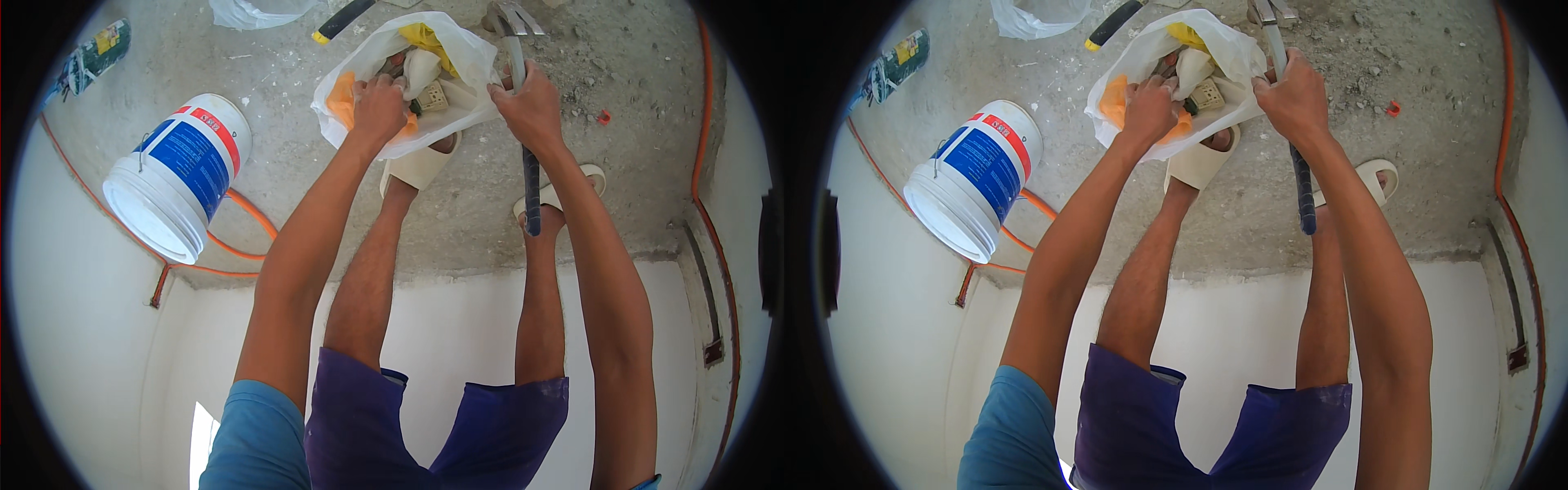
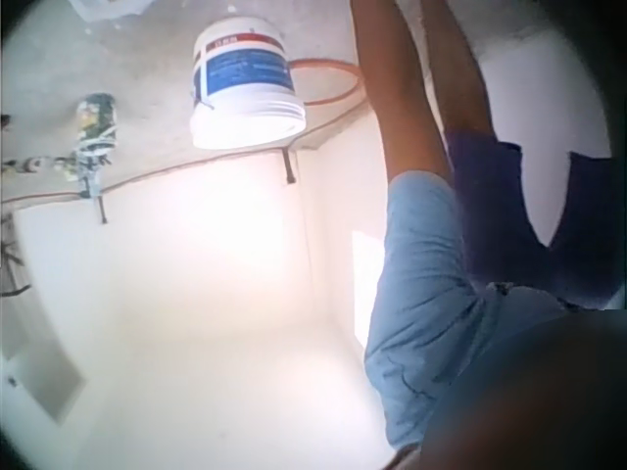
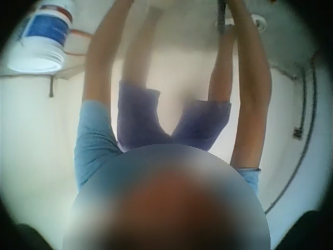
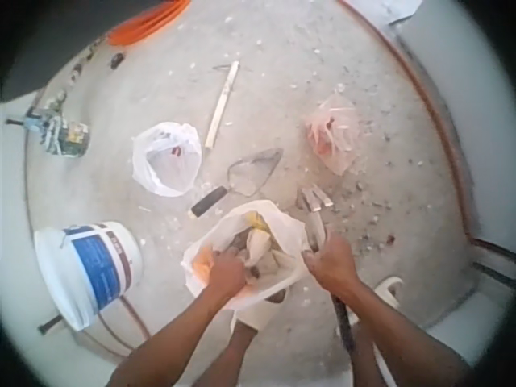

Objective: Installing orange electrical conduit into a wall chase and securing it with nails and a hammer.

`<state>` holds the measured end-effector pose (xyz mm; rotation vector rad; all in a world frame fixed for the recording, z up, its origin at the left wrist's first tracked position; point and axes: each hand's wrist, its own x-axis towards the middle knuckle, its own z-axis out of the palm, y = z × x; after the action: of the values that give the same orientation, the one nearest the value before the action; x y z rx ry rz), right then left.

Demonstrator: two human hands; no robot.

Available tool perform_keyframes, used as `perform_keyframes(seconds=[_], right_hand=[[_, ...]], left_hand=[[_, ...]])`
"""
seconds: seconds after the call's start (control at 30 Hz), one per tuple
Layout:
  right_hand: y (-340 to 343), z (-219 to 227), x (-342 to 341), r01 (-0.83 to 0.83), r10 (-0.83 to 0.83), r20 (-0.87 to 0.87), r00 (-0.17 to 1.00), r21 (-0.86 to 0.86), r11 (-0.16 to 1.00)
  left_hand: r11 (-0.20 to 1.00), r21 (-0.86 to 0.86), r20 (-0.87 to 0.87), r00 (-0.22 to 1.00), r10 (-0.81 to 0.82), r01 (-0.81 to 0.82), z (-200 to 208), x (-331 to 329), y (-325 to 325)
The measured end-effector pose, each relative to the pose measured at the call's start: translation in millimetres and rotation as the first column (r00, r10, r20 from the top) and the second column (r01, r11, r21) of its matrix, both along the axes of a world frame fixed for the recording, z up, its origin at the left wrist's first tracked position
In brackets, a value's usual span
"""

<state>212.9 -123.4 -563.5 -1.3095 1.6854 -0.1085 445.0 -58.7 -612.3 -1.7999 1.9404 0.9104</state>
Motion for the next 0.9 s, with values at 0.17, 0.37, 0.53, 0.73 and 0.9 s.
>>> perform_keyframes(seconds=[0.17,0.37,0.53,0.73,0.9], right_hand=[[-6,-1,2,0.067,-0.068,0.060,0.996,0.024,0.997],[-8,-3,-6,0.089,-0.088,0.033,0.996,-0.021,0.996],[-7,-8,-2,0.047,-0.042,0.053,0.998,-0.086,0.995],[-5,-4,-9,0.027,-0.026,0.016,1.000,-0.050,0.998],[-2,2,-5,0.025,-0.025,0.013,1.000,-0.008,1.000]], left_hand=[[0.965,-0.263,-0.307,0.948,-0.084,0.000,-1,-17,21],[0.900,-0.059,-0.513,0.787,0.344,-0.432,-6,-18,14],[0.614,0.017,-0.442,0.545,0.712,-0.789,-39,15,-9],[0.956,-0.068,0.058,0.955,0.291,-0.287,-31,-2,-28],[0.959,0.039,-0.026,0.959,0.282,-0.281,-34,19,-30]])
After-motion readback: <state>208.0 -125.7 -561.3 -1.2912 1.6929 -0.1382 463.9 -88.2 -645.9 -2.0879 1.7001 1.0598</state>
